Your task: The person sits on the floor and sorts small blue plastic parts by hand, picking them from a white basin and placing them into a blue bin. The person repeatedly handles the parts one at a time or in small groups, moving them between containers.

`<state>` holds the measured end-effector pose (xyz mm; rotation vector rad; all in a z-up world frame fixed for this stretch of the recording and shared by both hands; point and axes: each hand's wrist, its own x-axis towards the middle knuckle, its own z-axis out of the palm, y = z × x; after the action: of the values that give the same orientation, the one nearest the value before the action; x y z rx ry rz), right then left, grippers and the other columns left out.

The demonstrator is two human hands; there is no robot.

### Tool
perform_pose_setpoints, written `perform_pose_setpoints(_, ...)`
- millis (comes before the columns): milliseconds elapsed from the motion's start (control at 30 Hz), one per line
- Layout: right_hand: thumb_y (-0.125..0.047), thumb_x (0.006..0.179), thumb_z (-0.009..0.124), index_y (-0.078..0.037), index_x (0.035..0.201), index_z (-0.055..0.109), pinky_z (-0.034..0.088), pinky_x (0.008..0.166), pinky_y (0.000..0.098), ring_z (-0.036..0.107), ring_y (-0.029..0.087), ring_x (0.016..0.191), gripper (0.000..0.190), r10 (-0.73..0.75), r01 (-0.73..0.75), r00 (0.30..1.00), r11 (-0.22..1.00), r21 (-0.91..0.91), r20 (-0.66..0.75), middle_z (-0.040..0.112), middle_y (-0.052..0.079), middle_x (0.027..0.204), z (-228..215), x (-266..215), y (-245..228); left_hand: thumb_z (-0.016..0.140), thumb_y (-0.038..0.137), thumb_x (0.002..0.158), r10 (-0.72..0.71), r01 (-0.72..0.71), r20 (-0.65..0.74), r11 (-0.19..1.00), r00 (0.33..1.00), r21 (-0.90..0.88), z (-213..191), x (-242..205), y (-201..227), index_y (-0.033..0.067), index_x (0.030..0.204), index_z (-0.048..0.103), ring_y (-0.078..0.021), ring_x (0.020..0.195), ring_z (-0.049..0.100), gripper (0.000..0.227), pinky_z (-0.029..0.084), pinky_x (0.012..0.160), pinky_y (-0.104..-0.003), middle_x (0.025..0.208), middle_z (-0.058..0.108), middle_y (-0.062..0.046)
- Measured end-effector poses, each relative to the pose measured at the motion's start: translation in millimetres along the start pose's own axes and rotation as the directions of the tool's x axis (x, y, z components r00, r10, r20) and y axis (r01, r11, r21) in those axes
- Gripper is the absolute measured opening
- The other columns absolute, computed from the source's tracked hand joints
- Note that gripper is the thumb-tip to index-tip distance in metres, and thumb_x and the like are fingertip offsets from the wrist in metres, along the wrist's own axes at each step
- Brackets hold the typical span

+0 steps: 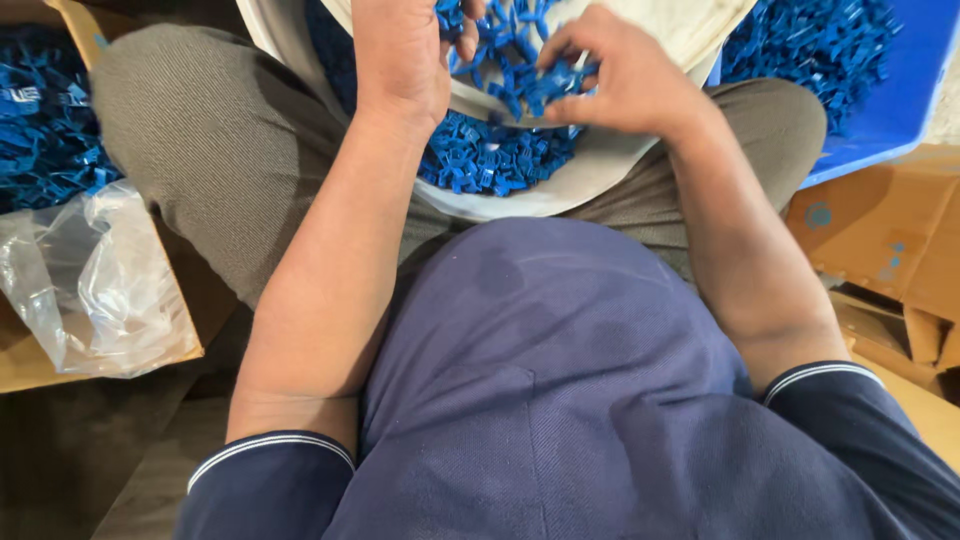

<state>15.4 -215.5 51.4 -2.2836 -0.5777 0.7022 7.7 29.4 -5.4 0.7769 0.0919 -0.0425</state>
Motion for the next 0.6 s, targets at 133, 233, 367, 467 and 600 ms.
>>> perform_pose_setpoints(133, -0.028, 0.082, 0.082, -0.014, 0.118, 0.073, 0.053, 0.089, 0.0418, 0.065, 0.032, 0.102, 0.039, -0.240, 0.255, 0.964, 0.956, -0.143, 0.113, 0.064, 0.010, 0.105, -3, -12, -50, 0.065, 0.008, 0.098, 0.031, -0.035, -0.174, 0.999, 0.984, -0.016, 20, 4, 36, 0.0053, 0.099, 0.063, -0.0158, 0.059, 0.058, 0.004, 0.040, 0.046, -0.030, 0.075, 0.060, -0.005)
perform_pose_setpoints(233, -0.038, 0.083, 0.078, -0.018, 0.121, 0.072, 0.054, 0.086, 0.0374, 0.067, 0.026, 0.097, 0.043, 0.004, 0.001, 0.999, 0.992, -0.123, 0.037, 0.067, 0.009, 0.111, -8, -10, -59, 0.065, 0.009, 0.098, 0.086, -0.107, -0.253, 0.992, 0.964, -0.069, 21, 4, 46, 0.0045, 0.101, 0.063, -0.0156, 0.055, 0.056, 0.006, 0.039, 0.044, -0.029, 0.073, 0.058, -0.005)
perform_pose_setpoints(367, -0.052, 0.090, 0.076, -0.019, 0.132, 0.069, 0.050, 0.097, 0.0465, 0.061, 0.035, 0.113, 0.054, -0.059, -0.021, 0.972, 0.942, -0.335, -0.229, 0.065, 0.014, 0.124, -14, 34, -50, 0.068, 0.009, 0.098, 0.098, -0.112, -0.263, 0.993, 0.960, -0.038, 17, 7, 40, 0.0059, 0.098, 0.063, -0.0150, 0.055, 0.055, 0.006, 0.039, 0.044, -0.029, 0.070, 0.057, -0.005)
perform_pose_setpoints(467, -0.059, 0.083, 0.080, -0.019, 0.132, 0.069, 0.044, 0.095, 0.0605, 0.054, 0.047, 0.119, 0.064, -0.260, 0.080, 0.928, 0.837, -0.542, -0.265, 0.060, 0.021, 0.135, 12, 66, -44, 0.069, 0.009, 0.098, 0.085, -0.092, -0.263, 0.996, 0.961, -0.013, 16, 9, 34, 0.0065, 0.097, 0.063, -0.0138, 0.055, 0.054, 0.007, 0.039, 0.044, -0.029, 0.071, 0.057, -0.004)
perform_pose_setpoints(600, -0.055, 0.067, 0.083, -0.024, 0.120, 0.071, 0.042, 0.081, 0.0669, 0.053, 0.050, 0.115, 0.063, -0.074, -0.093, 0.954, 0.849, -0.520, -0.290, 0.060, 0.019, 0.131, 50, 74, -36, 0.069, 0.010, 0.098, 0.079, -0.078, -0.264, 0.997, 0.961, 0.012, 16, 7, 38, 0.0065, 0.097, 0.063, -0.0132, 0.055, 0.054, 0.007, 0.038, 0.044, -0.028, 0.072, 0.058, -0.003)
